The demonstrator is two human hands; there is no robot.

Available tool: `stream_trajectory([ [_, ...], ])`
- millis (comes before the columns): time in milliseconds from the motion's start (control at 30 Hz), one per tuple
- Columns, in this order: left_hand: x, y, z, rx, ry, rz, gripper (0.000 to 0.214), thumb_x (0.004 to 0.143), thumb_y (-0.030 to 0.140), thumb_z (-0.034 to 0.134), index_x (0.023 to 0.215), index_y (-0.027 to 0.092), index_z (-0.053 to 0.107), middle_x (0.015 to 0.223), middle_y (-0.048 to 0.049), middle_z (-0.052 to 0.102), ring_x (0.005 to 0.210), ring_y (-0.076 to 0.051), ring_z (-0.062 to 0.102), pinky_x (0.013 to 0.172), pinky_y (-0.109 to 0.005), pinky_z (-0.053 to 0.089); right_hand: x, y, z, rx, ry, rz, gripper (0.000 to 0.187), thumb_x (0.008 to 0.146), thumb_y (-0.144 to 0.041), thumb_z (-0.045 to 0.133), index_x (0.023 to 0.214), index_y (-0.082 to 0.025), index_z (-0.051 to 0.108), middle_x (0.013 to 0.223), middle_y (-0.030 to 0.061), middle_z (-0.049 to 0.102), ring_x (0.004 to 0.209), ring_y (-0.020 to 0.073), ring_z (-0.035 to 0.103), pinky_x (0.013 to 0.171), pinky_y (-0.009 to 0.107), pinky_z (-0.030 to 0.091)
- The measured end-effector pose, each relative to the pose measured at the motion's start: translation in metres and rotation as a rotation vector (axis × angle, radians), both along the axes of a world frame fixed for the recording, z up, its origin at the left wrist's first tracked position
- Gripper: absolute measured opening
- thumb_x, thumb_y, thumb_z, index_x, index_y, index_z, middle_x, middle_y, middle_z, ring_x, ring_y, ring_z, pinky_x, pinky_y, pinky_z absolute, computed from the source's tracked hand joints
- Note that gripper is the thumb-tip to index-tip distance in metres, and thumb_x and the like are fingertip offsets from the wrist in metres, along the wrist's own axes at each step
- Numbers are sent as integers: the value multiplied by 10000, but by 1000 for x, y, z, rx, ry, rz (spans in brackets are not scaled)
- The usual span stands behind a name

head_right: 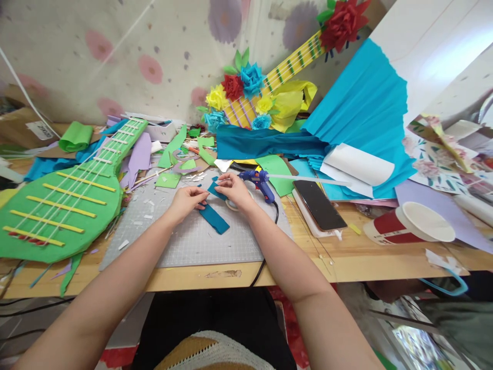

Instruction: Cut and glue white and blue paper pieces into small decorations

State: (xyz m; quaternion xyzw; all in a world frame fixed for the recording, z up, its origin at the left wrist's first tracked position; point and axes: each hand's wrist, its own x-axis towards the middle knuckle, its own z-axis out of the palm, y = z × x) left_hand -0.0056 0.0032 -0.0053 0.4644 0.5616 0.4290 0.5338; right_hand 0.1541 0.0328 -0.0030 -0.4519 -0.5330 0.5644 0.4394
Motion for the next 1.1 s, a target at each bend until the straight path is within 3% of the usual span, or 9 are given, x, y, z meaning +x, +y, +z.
stream_trajectory([
  [400, 1, -1, 1, -15, 38, -19, 209, 609, 275, 692, 721, 109, 636, 554, -4, 594, 503, -94, 572, 485, -218, 503, -9, 0, -6, 131, -182, -117, 419, 515, -278, 728, 833, -188, 472, 739, -34, 537, 642, 90, 515, 649, 268, 426],
  [700, 1, 0, 1, -11, 46, -27, 294, 553, 334, 729, 721, 111, 637, 552, -8, 598, 519, -101, 578, 479, -218, 507, -8, 2, -9, 135, -224, -108, 409, 531, -287, 711, 842, -195, 462, 715, -43, 522, 605, 86, 491, 602, 258, 420],
  [1100, -1, 0, -2, 11, 40, -44, 243, 586, 302, 704, 730, 116, 642, 572, -11, 604, 526, -104, 583, 484, -219, 505, -9, 2, -12, 192, -256, -106, 368, 592, -300, 662, 863, -203, 433, 743, -22, 540, 673, 119, 538, 666, 296, 466],
])
